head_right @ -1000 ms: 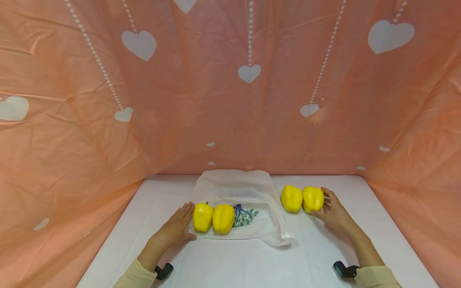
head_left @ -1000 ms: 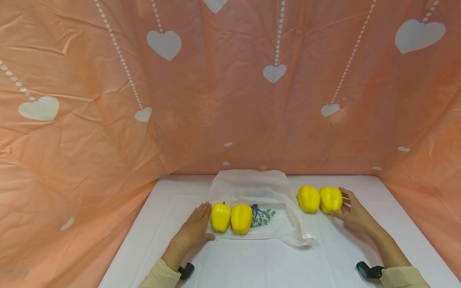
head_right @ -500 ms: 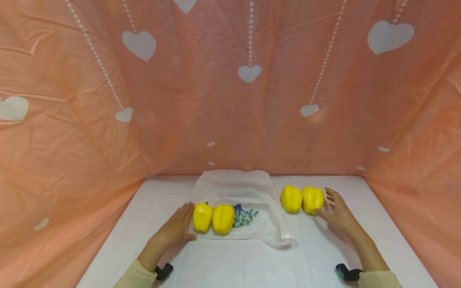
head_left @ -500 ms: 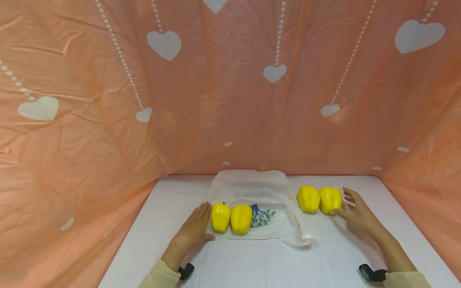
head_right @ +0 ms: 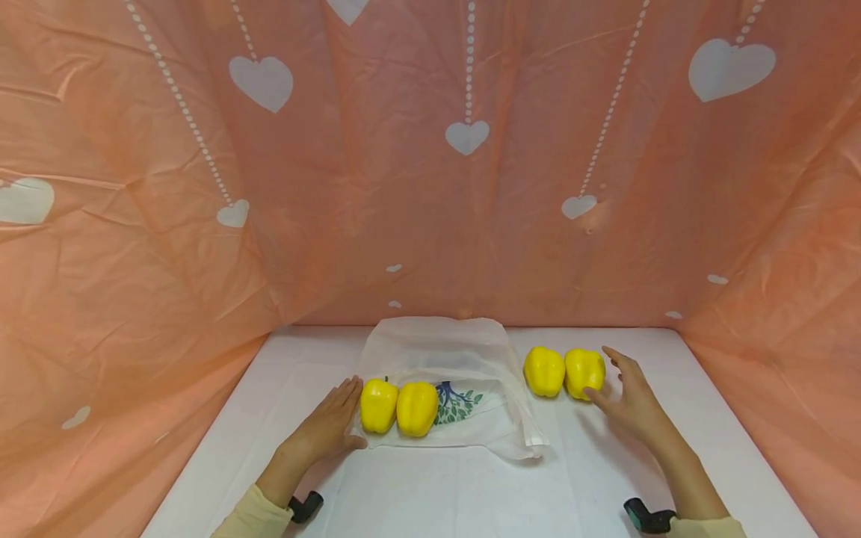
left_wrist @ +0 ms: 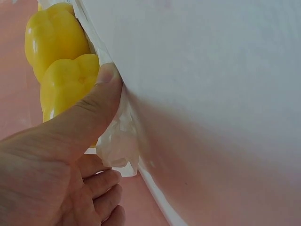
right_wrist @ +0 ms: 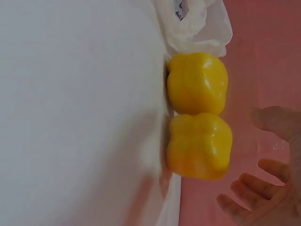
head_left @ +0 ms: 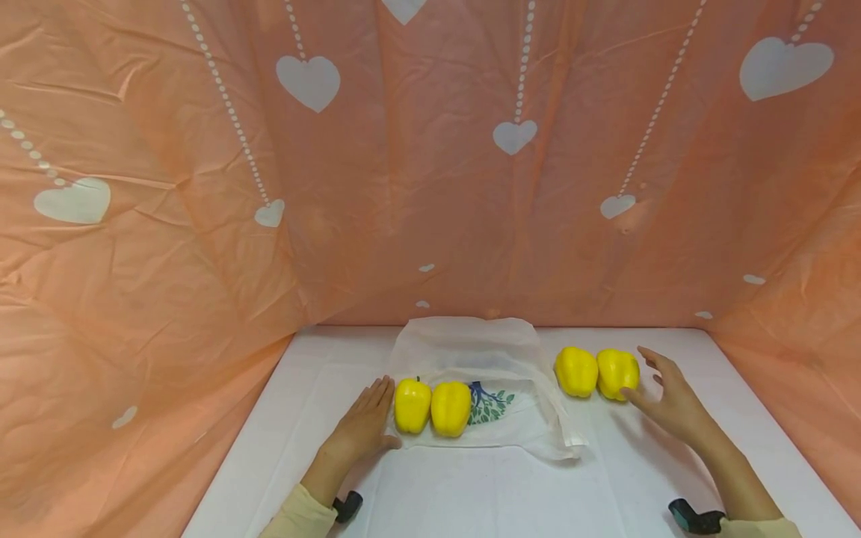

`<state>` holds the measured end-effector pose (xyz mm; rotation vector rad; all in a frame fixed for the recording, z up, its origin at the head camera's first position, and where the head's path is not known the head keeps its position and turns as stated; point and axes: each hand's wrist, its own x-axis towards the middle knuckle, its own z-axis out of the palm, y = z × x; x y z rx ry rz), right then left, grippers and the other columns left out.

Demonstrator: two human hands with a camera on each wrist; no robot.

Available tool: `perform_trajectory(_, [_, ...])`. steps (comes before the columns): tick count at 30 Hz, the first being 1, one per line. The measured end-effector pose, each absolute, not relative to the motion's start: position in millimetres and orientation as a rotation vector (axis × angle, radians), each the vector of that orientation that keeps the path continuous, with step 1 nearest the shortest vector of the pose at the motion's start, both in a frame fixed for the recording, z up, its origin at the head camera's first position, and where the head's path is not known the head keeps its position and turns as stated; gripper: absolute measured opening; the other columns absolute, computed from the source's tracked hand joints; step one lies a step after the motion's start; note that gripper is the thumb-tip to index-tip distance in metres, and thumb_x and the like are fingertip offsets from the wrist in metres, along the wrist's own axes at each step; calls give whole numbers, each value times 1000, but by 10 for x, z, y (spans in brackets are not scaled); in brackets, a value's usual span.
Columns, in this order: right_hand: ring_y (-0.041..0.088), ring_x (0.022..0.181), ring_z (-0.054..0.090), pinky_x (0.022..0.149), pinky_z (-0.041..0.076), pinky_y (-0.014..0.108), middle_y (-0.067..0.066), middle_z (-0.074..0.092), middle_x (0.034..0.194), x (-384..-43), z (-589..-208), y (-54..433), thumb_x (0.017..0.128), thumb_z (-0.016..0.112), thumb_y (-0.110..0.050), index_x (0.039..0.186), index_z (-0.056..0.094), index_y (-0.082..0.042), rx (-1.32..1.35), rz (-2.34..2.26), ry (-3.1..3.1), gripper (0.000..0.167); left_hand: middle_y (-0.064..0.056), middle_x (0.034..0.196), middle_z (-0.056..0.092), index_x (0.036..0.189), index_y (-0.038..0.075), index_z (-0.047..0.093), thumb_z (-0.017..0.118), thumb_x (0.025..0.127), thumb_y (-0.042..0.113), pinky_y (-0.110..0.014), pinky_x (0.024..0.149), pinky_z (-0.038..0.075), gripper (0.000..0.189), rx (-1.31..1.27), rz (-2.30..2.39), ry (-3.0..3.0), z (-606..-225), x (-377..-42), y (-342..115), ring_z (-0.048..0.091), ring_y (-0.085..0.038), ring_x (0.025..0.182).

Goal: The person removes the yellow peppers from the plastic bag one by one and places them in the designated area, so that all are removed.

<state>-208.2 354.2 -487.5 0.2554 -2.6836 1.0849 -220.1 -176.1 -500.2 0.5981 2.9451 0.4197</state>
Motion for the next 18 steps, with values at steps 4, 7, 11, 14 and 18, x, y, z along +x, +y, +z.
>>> perform_trajectory(4, [60,134,42,102,39,78,40,39,150,-2072,-4833,3461,92,83,-10,157,35,10,288,1054,-2655,83,-29,172,27,161,-14,30,91,87,28,-53,134,19,105,594,438,2941,-5003,-2204,-1763,24,-41,162])
perform_trajectory(7, [61,134,42,103,41,82,40,39,150,-2064,-4802,3389,92,84,-10,157,36,8,298,1060,-2655,83,-30,172,27,161,-14,30,91,86,28,-54,134,19,105,592,443,2938,-5006,-2209,-1766,24,-42,162])
perform_trajectory(11, [62,135,42,104,42,83,38,39,152,-2048,-4764,3290,94,83,-13,158,35,6,277,1074,-2691,83,-29,173,26,162,-14,30,91,87,29,-53,134,18,105,590,424,2940,-5019,-2218,-1767,24,-42,162])
perform_trajectory(14, [61,136,43,105,42,82,37,39,153,-2041,-4749,3223,94,83,-14,159,35,5,277,1075,-2704,83,-28,173,26,162,-13,29,90,88,30,-52,135,18,105,586,411,2941,-5026,-2220,-1764,23,-40,162])
perform_trajectory(18, [59,135,44,106,43,81,35,40,154,-2032,-4737,3141,94,83,-12,159,36,3,302,1074,-2696,81,-28,173,26,162,-13,30,90,88,29,-53,135,19,105,583,418,2940,-5029,-2221,-1762,23,-40,163])
